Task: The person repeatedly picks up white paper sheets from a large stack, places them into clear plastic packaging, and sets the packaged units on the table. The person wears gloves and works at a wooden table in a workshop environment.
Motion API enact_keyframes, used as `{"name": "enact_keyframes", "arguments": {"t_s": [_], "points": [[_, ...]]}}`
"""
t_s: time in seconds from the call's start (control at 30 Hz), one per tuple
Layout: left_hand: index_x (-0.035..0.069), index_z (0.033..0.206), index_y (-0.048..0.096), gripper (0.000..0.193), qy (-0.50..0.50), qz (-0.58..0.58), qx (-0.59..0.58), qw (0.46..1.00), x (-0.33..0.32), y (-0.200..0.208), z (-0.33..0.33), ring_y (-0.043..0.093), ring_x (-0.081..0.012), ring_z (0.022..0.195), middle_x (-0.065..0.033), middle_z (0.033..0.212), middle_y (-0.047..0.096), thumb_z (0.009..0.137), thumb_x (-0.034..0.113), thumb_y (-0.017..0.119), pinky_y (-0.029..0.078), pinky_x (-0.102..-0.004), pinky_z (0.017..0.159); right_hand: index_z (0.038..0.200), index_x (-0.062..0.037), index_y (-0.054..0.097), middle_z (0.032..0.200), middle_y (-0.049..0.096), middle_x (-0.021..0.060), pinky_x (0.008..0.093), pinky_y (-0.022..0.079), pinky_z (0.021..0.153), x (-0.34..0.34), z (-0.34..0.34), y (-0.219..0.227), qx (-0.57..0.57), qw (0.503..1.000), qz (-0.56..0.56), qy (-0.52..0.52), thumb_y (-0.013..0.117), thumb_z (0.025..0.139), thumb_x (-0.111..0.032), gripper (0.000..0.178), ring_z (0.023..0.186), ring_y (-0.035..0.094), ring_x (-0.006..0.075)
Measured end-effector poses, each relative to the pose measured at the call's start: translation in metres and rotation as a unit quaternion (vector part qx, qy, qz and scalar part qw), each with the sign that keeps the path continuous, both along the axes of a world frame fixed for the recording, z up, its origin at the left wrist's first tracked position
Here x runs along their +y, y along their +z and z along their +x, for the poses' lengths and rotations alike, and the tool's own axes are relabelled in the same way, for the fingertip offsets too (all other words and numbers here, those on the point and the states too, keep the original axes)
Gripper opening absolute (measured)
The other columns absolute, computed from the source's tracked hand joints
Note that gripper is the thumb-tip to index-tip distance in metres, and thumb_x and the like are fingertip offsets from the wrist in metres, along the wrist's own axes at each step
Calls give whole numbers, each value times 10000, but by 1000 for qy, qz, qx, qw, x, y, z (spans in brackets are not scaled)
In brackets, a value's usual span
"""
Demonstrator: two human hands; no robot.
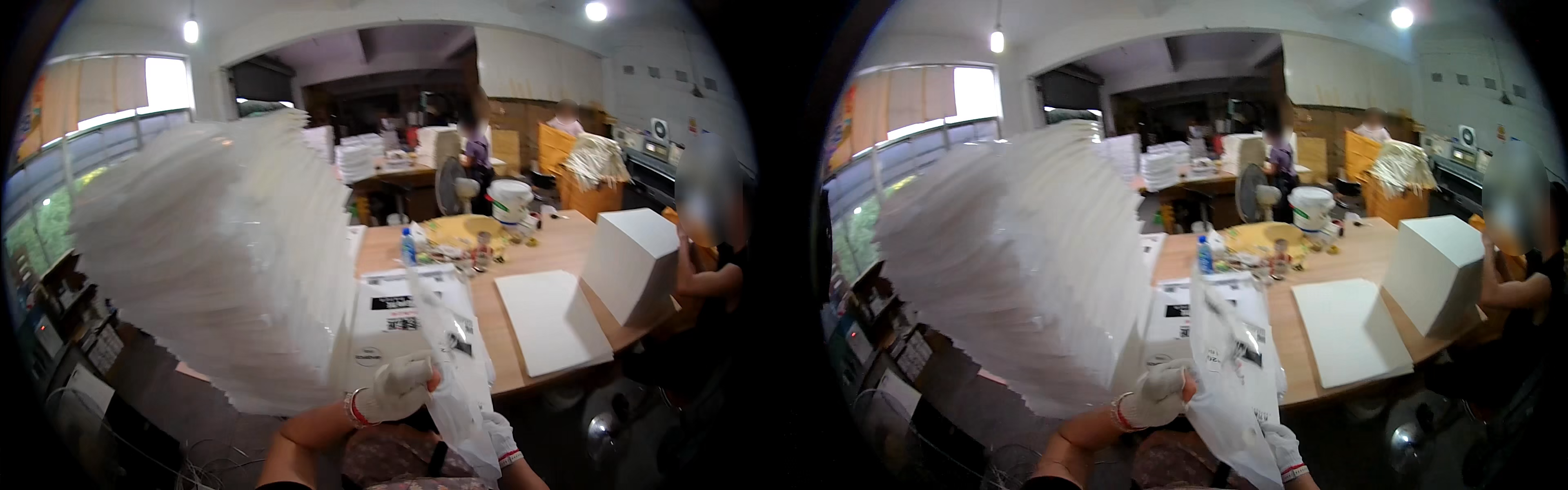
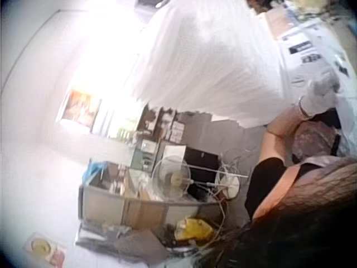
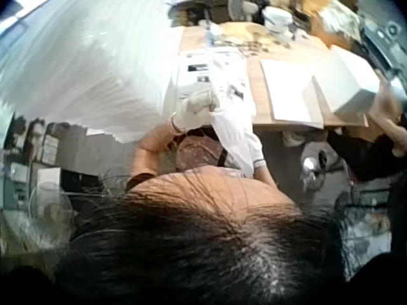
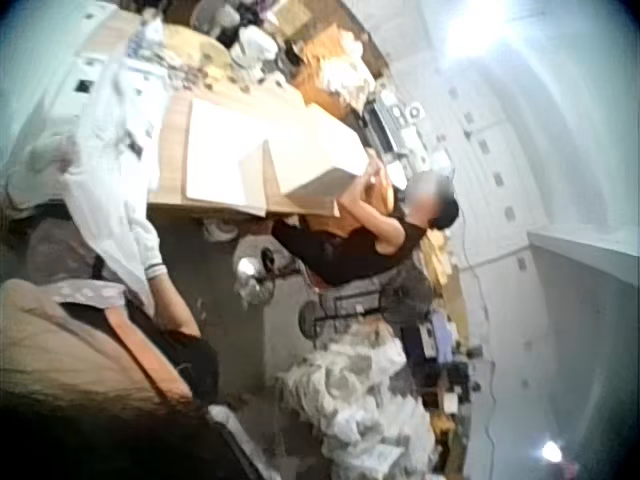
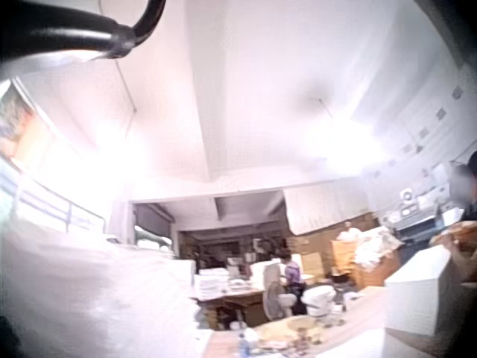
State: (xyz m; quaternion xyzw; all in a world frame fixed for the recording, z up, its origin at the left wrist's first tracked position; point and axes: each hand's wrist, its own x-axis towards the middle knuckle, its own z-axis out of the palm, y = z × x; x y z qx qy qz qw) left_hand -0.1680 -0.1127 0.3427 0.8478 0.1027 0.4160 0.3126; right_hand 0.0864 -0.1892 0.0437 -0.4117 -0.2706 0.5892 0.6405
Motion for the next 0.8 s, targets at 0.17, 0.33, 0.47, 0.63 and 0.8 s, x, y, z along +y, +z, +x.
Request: {"name": "enact_keyframes", "arguments": {"t_s": [0.17,0.33,0.47,0.63,0.8], "points": [[35,858,568,83,59,106,-70,990,-34,105,-80,561,-171,753,-65,886,579,865,97,514,470,-302,651,1239,93,498,1198,563,123,297,432,935,79,-25,190,9,970,234,67,448,943,-133,376,1073,545,173],[51,1047,570,162,247,320,-374,835,-53,258,-158,565,-208,977,-78,1028,575,929,116,479,472,-348,914,1319,78,425,1237,542,100,250,371,979,161,-69,410,-24,909,387,152,459,930,-141,448,1132,493,139],[16,1049,583,210,137,301,-467,820,-36,339,-236,567,-246,1001,-139,1102,576,888,17,450,453,-380,958,1207,-2,576,1031,631,79,240,506,718,207,-146,538,-20,860,453,232,573,896,-154,346,846,602,130],[-14,1048,538,175,140,209,-483,838,1,345,-410,549,-203,890,-79,930,562,911,76,478,436,-409,950,1064,-8,653,734,613,94,256,506,545,214,-225,600,-237,821,443,272,632,858,-197,281,587,602,176],[42,1001,528,101,236,-15,-541,807,58,239,-421,538,-183,812,-44,884,536,930,110,503,498,-349,823,1029,-32,665,612,558,42,252,476,419,247,-222,599,-336,818,399,241,630,858,-354,365,429,544,135]]}}
